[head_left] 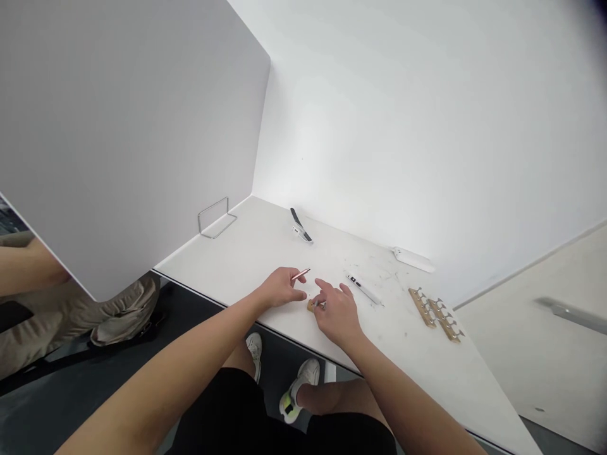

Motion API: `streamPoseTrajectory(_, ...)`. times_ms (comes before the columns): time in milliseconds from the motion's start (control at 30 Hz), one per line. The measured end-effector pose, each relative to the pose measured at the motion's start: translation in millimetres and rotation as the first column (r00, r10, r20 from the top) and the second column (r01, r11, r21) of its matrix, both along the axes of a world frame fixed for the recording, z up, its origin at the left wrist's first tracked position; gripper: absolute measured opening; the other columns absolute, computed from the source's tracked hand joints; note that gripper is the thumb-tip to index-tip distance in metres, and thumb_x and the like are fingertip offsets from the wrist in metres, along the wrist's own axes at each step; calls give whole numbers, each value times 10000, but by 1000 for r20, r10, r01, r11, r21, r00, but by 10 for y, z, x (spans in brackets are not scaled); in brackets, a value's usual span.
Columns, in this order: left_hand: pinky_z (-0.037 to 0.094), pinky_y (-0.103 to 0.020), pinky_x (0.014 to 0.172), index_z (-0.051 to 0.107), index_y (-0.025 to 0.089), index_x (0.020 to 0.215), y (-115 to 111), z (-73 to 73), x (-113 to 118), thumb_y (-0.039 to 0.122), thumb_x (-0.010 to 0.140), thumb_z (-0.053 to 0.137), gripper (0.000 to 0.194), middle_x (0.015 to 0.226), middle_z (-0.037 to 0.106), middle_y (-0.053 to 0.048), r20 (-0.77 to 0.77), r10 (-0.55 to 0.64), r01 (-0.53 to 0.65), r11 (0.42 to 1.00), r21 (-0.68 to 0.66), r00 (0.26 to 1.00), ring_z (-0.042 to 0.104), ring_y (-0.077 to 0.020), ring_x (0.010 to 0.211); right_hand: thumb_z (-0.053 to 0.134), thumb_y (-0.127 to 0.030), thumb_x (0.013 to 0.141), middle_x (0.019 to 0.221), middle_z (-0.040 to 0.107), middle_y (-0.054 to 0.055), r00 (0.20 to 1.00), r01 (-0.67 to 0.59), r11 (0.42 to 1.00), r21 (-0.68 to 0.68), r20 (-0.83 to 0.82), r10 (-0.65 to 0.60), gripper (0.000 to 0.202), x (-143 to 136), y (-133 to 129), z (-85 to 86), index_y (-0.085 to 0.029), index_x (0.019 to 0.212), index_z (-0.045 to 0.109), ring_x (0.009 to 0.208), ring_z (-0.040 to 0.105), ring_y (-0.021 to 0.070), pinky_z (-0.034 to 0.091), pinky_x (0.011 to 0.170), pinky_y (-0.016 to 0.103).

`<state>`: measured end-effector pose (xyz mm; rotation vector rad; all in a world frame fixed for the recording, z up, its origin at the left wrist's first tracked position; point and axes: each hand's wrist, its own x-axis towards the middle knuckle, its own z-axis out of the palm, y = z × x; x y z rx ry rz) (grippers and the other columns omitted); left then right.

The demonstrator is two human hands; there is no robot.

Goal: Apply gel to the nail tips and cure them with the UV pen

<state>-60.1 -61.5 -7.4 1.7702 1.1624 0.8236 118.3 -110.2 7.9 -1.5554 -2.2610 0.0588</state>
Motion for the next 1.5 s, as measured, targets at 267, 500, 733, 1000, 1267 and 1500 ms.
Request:
streamPoseTrajectory(267,303,-227,518,636,196,942,6,101,22,452,528,677,489,547,460,51,-197,-182,193,981,37,963,441,-115,543,488,-159,702,781,712,-27,989,53,990,-128,-131,-70,476,-12,33,82,-190,1175,440,904,605,183,230,989,430)
streamPoseTrajectory(500,316,-220,514,636,209,972,90,77,37,483,535,664,517,571,482,43,-225,-212,227,973,43,951,475,-119,560,526,-191,683,780,709,-22,973,61,967,-246,-201,-112,477,17,68,134,-198,1154,456,815,631,181,385,856,367)
streamPoseTrajectory(733,333,-232,533,673,252,917,74,117,98,472,579,623,405,601,574,14,-427,-181,267,952,152,886,533,-144,597,536,-209,677,806,709,-9,971,64,966,-251,-210,-118,523,54,147,87,-191,1189,436,921,614,205,412,846,364)
streamPoseTrajectory(1000,309,-242,522,675,263,793,46,68,151,437,640,540,268,691,651,-17,-523,-95,266,927,264,847,555,-163,635,570,-227,657,859,704,38,972,72,972,-224,-203,-118,527,64,187,10,-205,1176,481,938,620,233,447,812,365)
streamPoseTrajectory(1267,329,-227,539,669,245,884,74,79,93,505,614,589,383,662,613,0,-397,-160,245,954,173,904,536,-138,615,615,-265,653,811,702,33,900,32,934,-356,-397,-182,600,127,190,88,-159,1214,430,926,623,232,458,837,395)
streamPoseTrajectory(1500,329,-229,546,650,218,881,74,99,62,571,579,607,466,637,573,10,-306,-178,221,969,110,935,509,-137,613,689,-272,623,759,696,54,751,31,956,-291,-624,-214,611,305,213,228,-142,1175,463,1029,576,245,431,895,440)
